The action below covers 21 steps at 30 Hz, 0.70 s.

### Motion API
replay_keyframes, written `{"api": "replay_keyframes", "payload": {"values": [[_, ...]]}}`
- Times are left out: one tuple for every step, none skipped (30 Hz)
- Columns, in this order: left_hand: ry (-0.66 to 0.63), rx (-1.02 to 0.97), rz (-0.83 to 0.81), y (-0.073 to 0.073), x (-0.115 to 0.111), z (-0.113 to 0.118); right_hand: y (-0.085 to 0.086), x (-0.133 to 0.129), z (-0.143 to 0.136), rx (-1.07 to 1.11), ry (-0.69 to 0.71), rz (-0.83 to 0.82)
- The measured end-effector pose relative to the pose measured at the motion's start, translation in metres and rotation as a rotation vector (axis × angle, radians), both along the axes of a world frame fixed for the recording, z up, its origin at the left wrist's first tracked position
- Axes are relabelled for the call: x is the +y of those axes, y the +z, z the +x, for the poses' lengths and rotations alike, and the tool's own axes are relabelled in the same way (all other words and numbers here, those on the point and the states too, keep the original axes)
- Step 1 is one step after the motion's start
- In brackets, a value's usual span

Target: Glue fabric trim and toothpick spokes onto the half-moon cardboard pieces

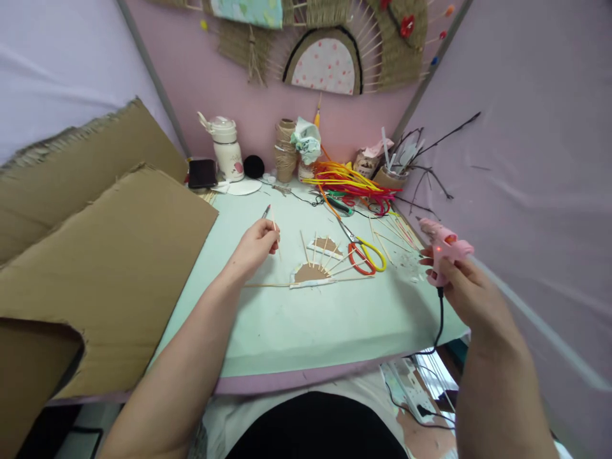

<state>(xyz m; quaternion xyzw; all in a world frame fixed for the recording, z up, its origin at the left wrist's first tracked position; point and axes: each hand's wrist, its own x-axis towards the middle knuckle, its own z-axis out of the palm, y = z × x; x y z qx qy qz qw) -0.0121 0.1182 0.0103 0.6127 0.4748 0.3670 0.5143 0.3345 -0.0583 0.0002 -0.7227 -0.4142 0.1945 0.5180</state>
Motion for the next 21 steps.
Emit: {"api": "replay_keyframes", "payload": {"values": [[0.023, -0.021, -0.013, -0.002, -0.001, 0.0, -0.001, 0.001, -0.008, 0.124, 0.018, 0.057], [0.045, -0.037, -0.027, -0.003, -0.001, -0.001, -0.002, 0.003, -0.016, 0.221, 0.026, 0.089], [0.061, -0.047, -0.041, -0.005, -0.002, -0.001, -0.003, 0.004, -0.023, 0.289, 0.03, 0.104], [0.07, -0.051, -0.052, -0.006, -0.003, -0.001, -0.004, 0.006, -0.03, 0.325, 0.035, 0.114], [0.071, -0.051, -0.06, -0.006, -0.004, -0.002, -0.004, 0.008, -0.037, 0.342, 0.046, 0.119], [0.068, -0.044, -0.061, -0.007, -0.004, -0.002, -0.004, 0.01, -0.043, 0.346, 0.06, 0.127], [0.061, -0.032, -0.057, -0.008, -0.005, -0.002, -0.004, 0.011, -0.048, 0.346, 0.075, 0.132], [0.052, -0.013, -0.048, -0.008, -0.005, -0.002, -0.004, 0.012, -0.052, 0.341, 0.087, 0.132], [0.043, 0.014, -0.033, -0.009, -0.006, -0.002, -0.004, 0.013, -0.055, 0.331, 0.085, 0.128], [0.036, 0.047, -0.014, -0.009, -0.006, -0.003, -0.005, 0.014, -0.055, 0.311, 0.073, 0.116], [0.031, 0.084, 0.011, -0.01, -0.007, -0.003, -0.006, 0.014, -0.054, 0.277, 0.054, 0.088], [0.029, 0.121, 0.038, -0.01, -0.007, -0.003, -0.008, 0.014, -0.05, 0.225, 0.026, 0.049], [0.027, 0.153, 0.063, -0.01, -0.008, -0.003, -0.011, 0.012, -0.044, 0.151, -0.008, 0.001], [0.021, 0.19, 0.096, -0.011, -0.009, -0.003, -0.014, 0.011, -0.037, 0.05, -0.051, -0.05], [0.006, 0.241, 0.143, -0.011, -0.011, -0.002, -0.018, 0.009, -0.028, -0.07, -0.093, -0.106], [-0.025, 0.308, 0.203, -0.012, -0.012, -0.001, -0.022, 0.007, -0.018, -0.204, -0.127, -0.165], [-0.073, 0.384, 0.272, -0.012, -0.014, 0.0, -0.025, 0.005, -0.009, -0.342, -0.157, -0.206], [-0.135, 0.464, 0.342, -0.012, -0.017, 0.001, -0.029, 0.002, 0.001, -0.461, -0.165, -0.237], [-0.206, 0.542, 0.405, -0.013, -0.019, 0.002, -0.032, 0.0, 0.01, -0.558, -0.162, -0.253], [-0.276, 0.606, 0.448, -0.013, -0.021, 0.004, -0.035, -0.002, 0.018, -0.631, -0.151, -0.264], [-0.338, 0.651, 0.469, -0.013, -0.023, 0.005, -0.038, -0.004, 0.025, -0.681, -0.135, -0.278]]}}
